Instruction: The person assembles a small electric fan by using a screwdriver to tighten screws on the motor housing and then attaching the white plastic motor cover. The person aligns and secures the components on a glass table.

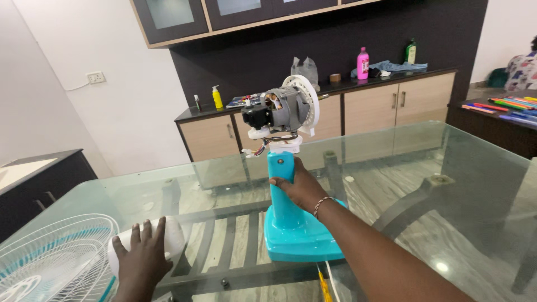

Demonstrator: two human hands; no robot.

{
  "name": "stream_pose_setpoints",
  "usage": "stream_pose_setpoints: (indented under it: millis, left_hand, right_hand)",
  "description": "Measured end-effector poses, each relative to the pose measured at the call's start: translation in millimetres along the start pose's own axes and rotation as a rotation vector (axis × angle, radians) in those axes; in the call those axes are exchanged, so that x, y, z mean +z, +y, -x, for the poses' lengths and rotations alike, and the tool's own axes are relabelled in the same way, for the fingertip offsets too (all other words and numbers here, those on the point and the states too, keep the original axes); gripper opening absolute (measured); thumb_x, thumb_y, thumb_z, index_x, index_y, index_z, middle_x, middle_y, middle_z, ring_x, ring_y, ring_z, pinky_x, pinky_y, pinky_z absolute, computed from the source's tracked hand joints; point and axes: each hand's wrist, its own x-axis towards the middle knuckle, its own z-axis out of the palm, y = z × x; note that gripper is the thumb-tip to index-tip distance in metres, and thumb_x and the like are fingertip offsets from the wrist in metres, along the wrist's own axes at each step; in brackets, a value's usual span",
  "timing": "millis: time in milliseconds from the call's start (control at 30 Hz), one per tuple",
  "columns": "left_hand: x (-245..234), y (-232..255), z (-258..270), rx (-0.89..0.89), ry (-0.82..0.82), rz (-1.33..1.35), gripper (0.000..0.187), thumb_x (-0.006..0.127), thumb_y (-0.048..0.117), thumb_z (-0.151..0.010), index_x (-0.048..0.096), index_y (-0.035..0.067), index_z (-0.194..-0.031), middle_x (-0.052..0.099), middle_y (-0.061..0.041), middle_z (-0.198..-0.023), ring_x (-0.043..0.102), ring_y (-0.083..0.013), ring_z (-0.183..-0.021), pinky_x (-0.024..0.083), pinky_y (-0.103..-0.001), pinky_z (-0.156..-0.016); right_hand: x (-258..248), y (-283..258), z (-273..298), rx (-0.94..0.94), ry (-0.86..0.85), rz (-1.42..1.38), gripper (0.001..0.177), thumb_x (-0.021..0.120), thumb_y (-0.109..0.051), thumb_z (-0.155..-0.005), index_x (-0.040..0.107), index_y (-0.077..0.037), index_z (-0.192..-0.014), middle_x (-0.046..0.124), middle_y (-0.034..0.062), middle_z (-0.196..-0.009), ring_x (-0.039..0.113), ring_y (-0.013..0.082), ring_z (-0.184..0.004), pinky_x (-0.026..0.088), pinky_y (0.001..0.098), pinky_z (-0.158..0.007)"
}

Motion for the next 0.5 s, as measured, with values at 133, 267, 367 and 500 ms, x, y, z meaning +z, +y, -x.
stream_pose_setpoints:
  millis: [133, 267, 367, 500]
  left_hand:
    - [10, 6, -9, 0.01, 0.084, -0.096, 0.112, 0.083, 0.043, -0.075, 0.019, 0.028, -0.165, 0.041, -0.007, -0.154, 0.042, -0.0269, -0.142, 0.036, -0.062, -0.109]
    - [9, 10, -10, 0.006, 0.17, -0.219, 0.102, 0.084, 0.048, -0.071, 0.03, 0.028, -0.155, 0.049, -0.004, -0.14, 0.047, -0.0233, -0.136, 0.036, -0.065, -0.113]
    - [-1, 16, -9, 0.008, 0.135, -0.228, 0.105, 0.086, 0.055, -0.068, 0.036, 0.019, -0.153, 0.05, 0.0, -0.14, 0.053, -0.0202, -0.132, 0.037, -0.063, -0.119]
    - [-43, 15, -14, -0.088, 0.326, 0.168, 0.116, 0.09, 0.064, -0.059, 0.042, 0.007, -0.147, 0.055, -0.015, -0.133, 0.063, -0.0337, -0.12, 0.054, -0.055, -0.098]
  right_hand:
    - [1, -2, 3, 0.02, 0.003, -0.007, 0.078, 0.075, -0.047, -0.083, 0.041, -0.011, -0.143, 0.068, 0.0192, -0.128, 0.069, 0.0352, -0.115, 0.055, 0.0444, -0.097]
    - [0, -7, 5, 0.022, -0.003, 0.007, 0.079, 0.075, -0.046, -0.083, 0.039, -0.011, -0.144, 0.067, 0.019, -0.129, 0.068, 0.0361, -0.116, 0.055, 0.0449, -0.097]
    - [-1, -7, 6, 0.048, -0.009, 0.032, 0.08, 0.075, -0.046, -0.083, 0.037, -0.012, -0.145, 0.067, 0.0197, -0.129, 0.069, 0.0366, -0.115, 0.056, 0.0451, -0.096]
    - [2, -6, 7, 0.051, -0.013, 0.019, 0.078, 0.074, -0.047, -0.084, 0.039, -0.011, -0.144, 0.067, 0.0202, -0.129, 0.07, 0.0367, -0.114, 0.057, 0.0451, -0.095]
